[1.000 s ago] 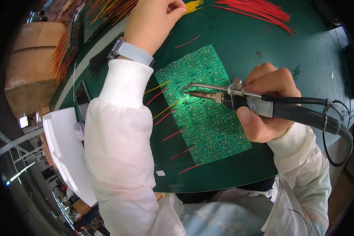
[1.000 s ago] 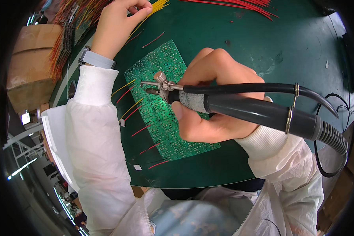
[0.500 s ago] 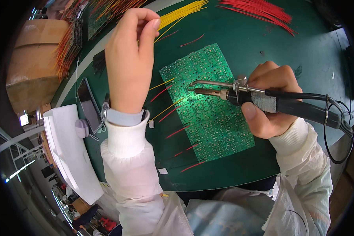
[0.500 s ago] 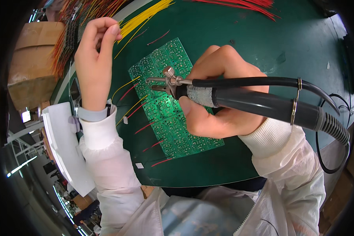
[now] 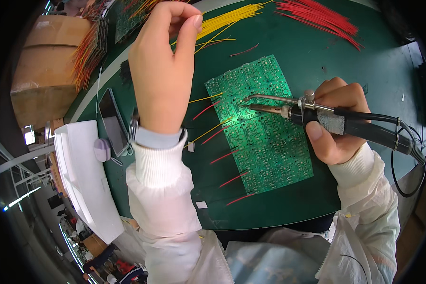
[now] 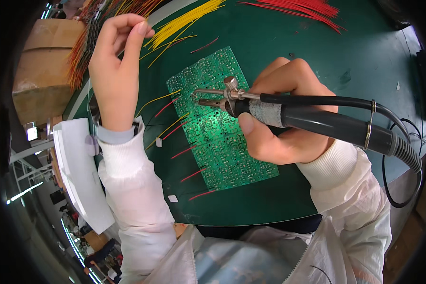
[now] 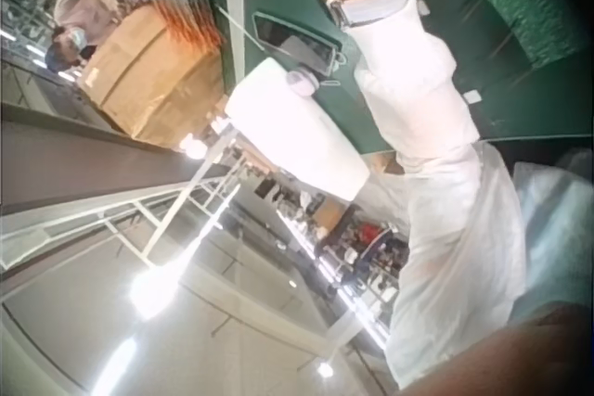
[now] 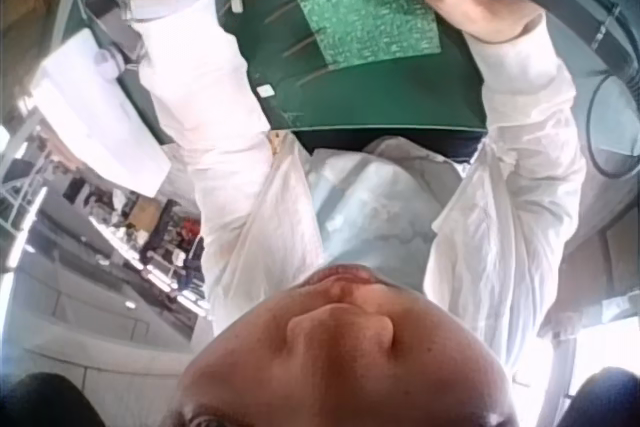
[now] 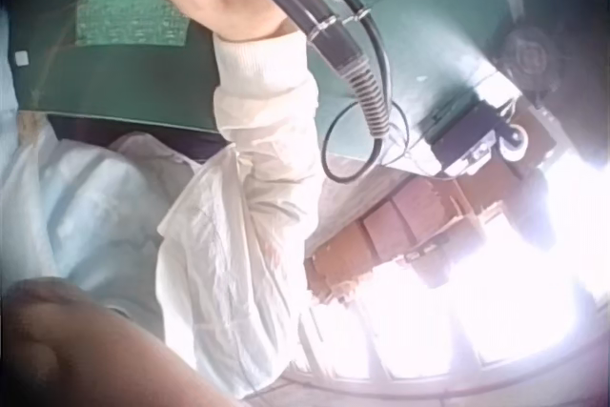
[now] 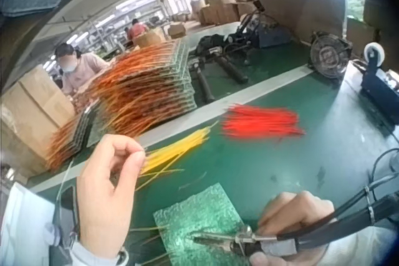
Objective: The person attaches wires onto contact points of a circuit board one by one using a soldering iron.
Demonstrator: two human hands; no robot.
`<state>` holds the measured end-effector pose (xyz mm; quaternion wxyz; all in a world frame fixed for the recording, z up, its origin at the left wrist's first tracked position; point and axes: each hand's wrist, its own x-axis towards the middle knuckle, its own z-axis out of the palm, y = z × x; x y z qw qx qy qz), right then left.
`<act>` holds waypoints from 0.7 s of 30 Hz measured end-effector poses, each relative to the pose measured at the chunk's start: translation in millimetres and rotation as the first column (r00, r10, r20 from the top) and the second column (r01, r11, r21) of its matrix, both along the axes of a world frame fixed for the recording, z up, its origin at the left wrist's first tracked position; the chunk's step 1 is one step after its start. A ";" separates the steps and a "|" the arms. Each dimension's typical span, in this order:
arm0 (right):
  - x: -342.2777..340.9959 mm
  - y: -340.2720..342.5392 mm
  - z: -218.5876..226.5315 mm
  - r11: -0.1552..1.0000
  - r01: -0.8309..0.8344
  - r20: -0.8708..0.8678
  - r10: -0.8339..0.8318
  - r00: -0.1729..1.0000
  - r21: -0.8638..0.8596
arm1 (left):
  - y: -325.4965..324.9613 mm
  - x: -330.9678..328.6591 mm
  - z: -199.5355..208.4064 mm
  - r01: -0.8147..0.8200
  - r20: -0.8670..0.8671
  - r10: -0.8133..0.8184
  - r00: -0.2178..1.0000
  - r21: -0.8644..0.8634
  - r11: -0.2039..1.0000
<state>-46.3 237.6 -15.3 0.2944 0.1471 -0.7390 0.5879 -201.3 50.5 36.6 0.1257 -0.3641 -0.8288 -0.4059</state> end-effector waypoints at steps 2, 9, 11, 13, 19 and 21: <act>-1.2 3.3 -1.0 1.000 0.014 0.006 -0.015 1.000 0.010 | -4.6 29.7 -1.6 -0.011 0.124 0.001 0.992 0.083 0.997; 6.7 -1.3 3.5 0.995 0.098 0.117 -0.095 0.989 -0.020 | -46.0 111.9 -31.7 -0.118 0.122 0.129 0.984 -0.095 0.988; 9.2 -0.7 5.6 0.991 0.135 0.127 -0.136 0.983 0.017 | -48.2 114.6 -40.2 -0.090 0.119 0.100 0.988 -0.083 0.992; 10.7 -0.9 5.9 0.977 0.202 0.112 -0.209 0.972 0.070 | -46.0 112.5 -41.3 -0.081 0.106 0.089 0.990 -0.076 0.994; 21.9 -2.7 -2.9 0.982 0.182 0.086 -0.185 0.979 0.043 | -49.3 110.5 -43.7 -0.023 0.030 0.027 0.999 -0.126 0.992; 28.9 1.8 -3.7 0.993 0.114 0.124 -0.112 0.986 -0.004 | -50.2 110.3 -41.6 -0.016 0.028 0.020 0.999 -0.135 0.991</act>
